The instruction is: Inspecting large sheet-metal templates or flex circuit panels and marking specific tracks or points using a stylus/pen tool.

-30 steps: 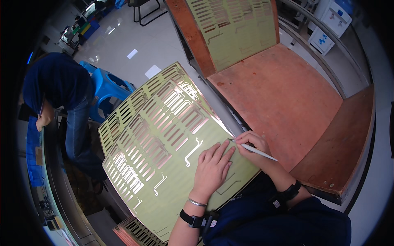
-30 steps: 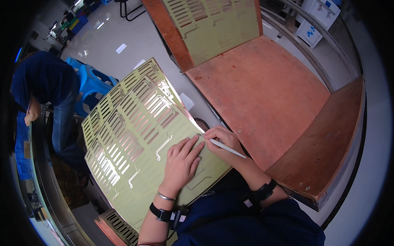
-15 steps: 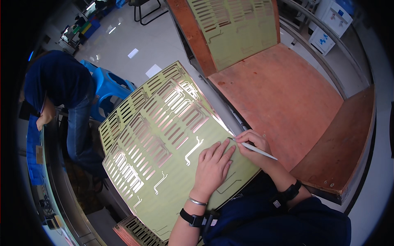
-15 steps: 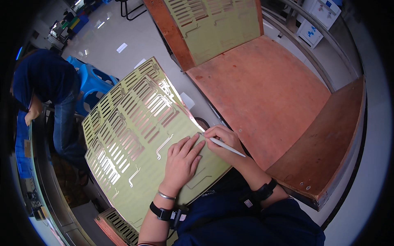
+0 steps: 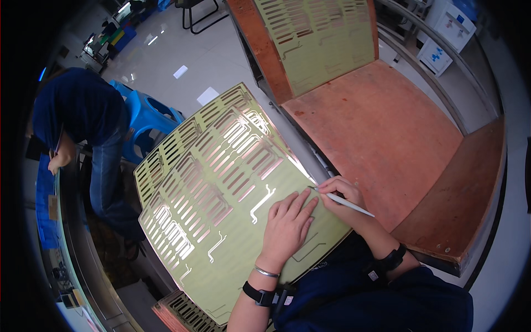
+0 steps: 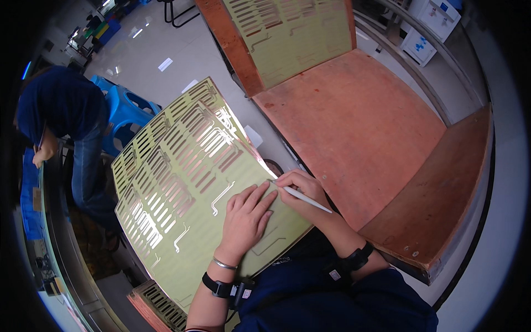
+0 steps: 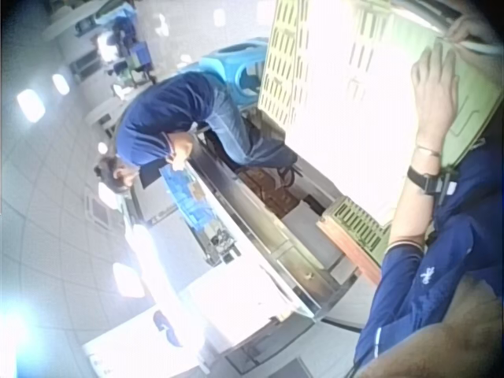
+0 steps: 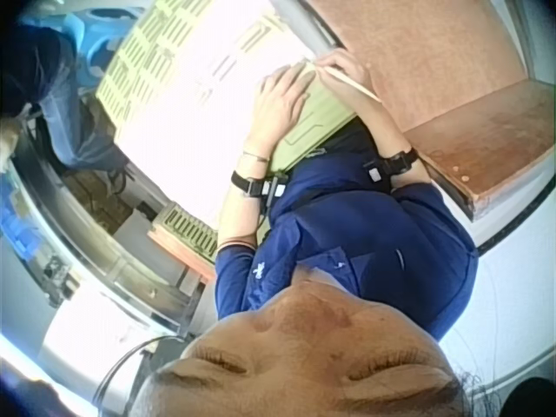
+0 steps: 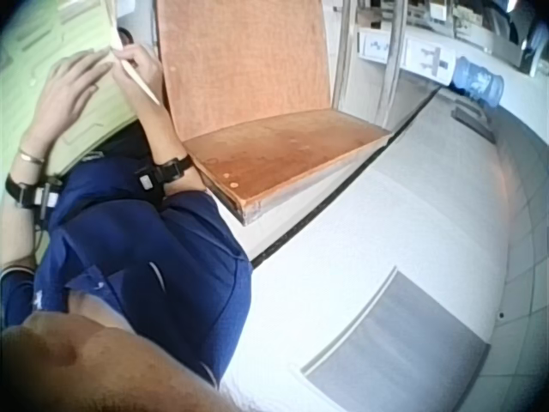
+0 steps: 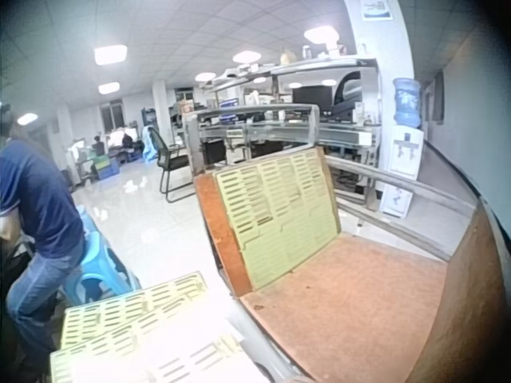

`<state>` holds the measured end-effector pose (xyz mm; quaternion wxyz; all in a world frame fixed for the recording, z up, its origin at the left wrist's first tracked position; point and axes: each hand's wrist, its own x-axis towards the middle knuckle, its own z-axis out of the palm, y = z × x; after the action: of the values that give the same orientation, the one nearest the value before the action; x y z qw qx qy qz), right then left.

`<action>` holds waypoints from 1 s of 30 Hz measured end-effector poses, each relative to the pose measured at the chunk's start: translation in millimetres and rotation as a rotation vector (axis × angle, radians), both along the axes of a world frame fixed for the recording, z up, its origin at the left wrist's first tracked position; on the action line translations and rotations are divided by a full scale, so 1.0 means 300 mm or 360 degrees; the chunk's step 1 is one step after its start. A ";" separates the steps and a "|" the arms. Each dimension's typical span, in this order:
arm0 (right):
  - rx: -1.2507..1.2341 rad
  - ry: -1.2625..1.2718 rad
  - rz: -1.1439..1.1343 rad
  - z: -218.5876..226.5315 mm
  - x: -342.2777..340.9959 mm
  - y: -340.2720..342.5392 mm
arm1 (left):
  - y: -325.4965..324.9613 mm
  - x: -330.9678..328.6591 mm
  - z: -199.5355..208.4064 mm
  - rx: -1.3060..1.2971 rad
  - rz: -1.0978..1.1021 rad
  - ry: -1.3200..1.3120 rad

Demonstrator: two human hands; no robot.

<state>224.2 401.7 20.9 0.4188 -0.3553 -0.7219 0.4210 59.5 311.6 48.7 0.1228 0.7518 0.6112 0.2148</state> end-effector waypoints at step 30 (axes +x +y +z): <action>0.0024 0.0046 -0.0055 -0.011 -0.006 0.005 | 0.001 -0.010 0.000 0.0032 0.0013 -0.0025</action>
<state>222.3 403.2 17.8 0.4392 -0.3585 -0.7126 0.4134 56.4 311.9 48.6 0.1193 0.7487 0.6112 0.2274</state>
